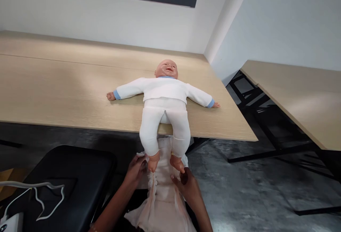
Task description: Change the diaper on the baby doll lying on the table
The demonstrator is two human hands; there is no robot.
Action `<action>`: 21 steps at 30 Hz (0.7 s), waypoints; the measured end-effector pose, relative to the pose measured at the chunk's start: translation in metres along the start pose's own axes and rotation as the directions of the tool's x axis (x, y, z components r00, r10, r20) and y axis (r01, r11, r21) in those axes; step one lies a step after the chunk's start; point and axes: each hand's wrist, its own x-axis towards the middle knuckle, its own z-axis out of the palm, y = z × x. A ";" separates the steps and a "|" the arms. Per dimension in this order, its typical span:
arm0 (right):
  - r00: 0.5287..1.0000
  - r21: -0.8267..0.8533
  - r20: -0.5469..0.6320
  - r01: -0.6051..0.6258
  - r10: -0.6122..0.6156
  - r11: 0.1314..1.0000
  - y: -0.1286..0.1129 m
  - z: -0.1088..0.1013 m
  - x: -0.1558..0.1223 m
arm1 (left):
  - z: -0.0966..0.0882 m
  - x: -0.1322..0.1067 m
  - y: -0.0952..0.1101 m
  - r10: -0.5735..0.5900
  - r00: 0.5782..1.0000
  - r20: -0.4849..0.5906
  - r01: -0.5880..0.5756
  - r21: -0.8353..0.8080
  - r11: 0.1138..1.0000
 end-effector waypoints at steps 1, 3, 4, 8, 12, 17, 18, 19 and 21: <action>0.999 0.001 -0.031 0.019 -0.019 1.000 0.000 0.004 0.001 | 0.001 0.004 -0.004 0.084 0.996 -0.020 -0.084 0.020 0.996; 0.996 0.003 -0.077 0.038 -0.038 0.999 0.000 0.009 0.002 | 0.002 0.007 -0.010 0.241 0.971 -0.007 -0.238 0.128 0.963; 0.996 0.007 -0.088 0.032 -0.031 0.999 0.000 0.011 0.003 | 0.004 0.006 -0.013 0.321 0.946 0.034 -0.321 0.215 0.922; 0.993 0.212 -0.102 -0.033 0.055 0.977 -0.005 0.012 0.003 | 0.012 -0.012 -0.015 0.437 0.827 0.355 -0.562 0.537 0.629; 0.960 0.548 -0.039 -0.213 0.279 0.809 -0.013 0.006 0.003 | 0.021 -0.033 -0.011 0.262 0.662 0.702 -0.738 0.550 0.391; 0.969 0.478 0.060 -0.238 0.239 0.846 -0.017 -0.006 0.014 | 0.033 -0.035 -0.014 0.256 0.536 0.804 -0.837 0.468 0.283; 0.974 0.433 0.088 -0.226 0.208 0.873 -0.018 -0.008 0.017 | 0.035 -0.033 -0.015 0.232 0.521 0.822 -0.849 0.469 0.245; 0.977 0.388 0.106 -0.214 0.188 0.897 -0.019 -0.009 0.021 | 0.038 -0.032 -0.016 0.199 0.506 0.839 -0.859 0.470 0.205; 0.983 0.311 0.100 -0.176 0.152 0.934 -0.021 -0.010 0.027 | 0.042 -0.032 -0.016 0.122 0.478 0.870 -0.876 0.462 0.140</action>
